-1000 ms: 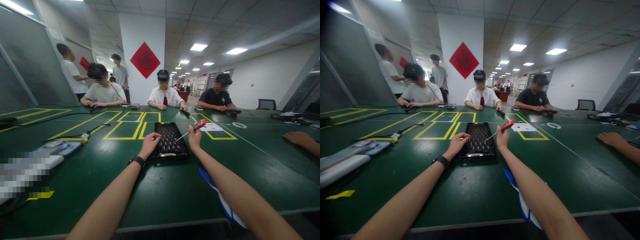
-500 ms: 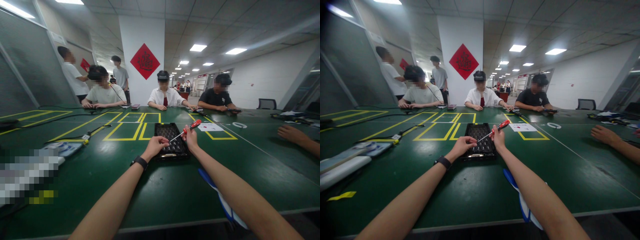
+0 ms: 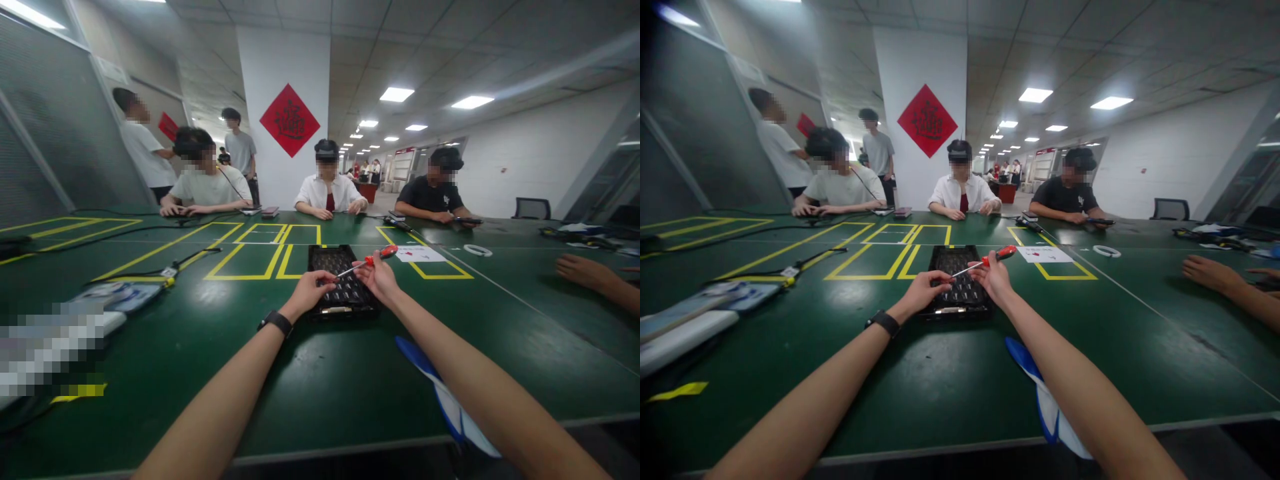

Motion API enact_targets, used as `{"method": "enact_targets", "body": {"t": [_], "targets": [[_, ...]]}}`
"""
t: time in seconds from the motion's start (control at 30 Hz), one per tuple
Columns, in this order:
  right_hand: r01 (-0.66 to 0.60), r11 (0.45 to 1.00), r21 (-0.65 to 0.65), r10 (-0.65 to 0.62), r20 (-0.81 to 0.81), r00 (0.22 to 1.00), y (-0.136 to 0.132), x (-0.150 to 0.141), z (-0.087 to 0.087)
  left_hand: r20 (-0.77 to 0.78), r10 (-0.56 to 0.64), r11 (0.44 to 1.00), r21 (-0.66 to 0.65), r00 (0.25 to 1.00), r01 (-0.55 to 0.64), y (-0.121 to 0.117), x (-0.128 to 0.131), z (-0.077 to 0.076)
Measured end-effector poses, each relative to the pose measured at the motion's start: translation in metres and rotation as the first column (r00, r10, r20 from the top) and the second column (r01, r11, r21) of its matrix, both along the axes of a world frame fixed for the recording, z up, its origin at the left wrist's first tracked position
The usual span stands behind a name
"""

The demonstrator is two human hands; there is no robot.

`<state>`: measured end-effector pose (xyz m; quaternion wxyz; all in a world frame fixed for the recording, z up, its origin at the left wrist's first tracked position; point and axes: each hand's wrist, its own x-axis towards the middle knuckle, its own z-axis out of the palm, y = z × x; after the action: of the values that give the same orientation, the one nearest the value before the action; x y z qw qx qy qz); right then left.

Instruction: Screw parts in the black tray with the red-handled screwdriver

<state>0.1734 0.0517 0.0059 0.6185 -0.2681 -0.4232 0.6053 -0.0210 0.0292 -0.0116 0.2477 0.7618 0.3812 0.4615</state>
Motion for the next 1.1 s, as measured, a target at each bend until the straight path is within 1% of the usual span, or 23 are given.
{"method": "enact_targets", "body": {"t": [0.1,0.17,0.3,0.47,0.57,0.7,0.87,1.1], "targets": [[-0.043,0.997,0.059,0.044,-0.023,0.999,-0.006,0.001,0.0,0.018,0.007,1.0,-0.001,1.0,-0.007,0.0,0.0,-0.001],[-0.05,0.993,0.103,0.052,-0.018,0.998,-0.009,0.001,0.0,0.027,0.018,1.0,-0.006,0.999,-0.018,0.0,0.0,-0.002],[0.004,0.987,0.163,-0.003,-0.009,1.0,-0.014,-0.002,-0.001,0.035,0.012,1.0,-0.015,0.999,-0.012,0.0,0.0,-0.003],[0.062,0.985,0.163,-0.059,-0.021,0.998,-0.014,-0.004,-0.002,0.032,0.001,1.0,-0.015,0.999,0.0,-0.001,0.001,-0.002],[0.085,0.987,0.139,-0.079,-0.045,0.996,-0.013,-0.003,-0.002,0.021,0.011,1.0,-0.002,1.0,-0.011,-0.002,0.0,-0.001],[0.108,0.987,0.116,-0.102,-0.056,0.993,-0.013,-0.002,-0.002,0.022,0.033,0.999,-0.034,0.999,-0.032,-0.003,0.0,-0.001],[0.108,0.987,0.12,-0.103,-0.042,0.994,-0.012,-0.002,-0.003,0.047,0.009,0.999,-0.032,0.999,-0.007,-0.003,0.001,-0.001],[0.102,0.987,0.125,-0.096,-0.054,0.994,-0.011,-0.002,-0.004,0.036,0.001,0.999,-0.046,0.999,0.001,-0.002,0.0,-0.001]]}}
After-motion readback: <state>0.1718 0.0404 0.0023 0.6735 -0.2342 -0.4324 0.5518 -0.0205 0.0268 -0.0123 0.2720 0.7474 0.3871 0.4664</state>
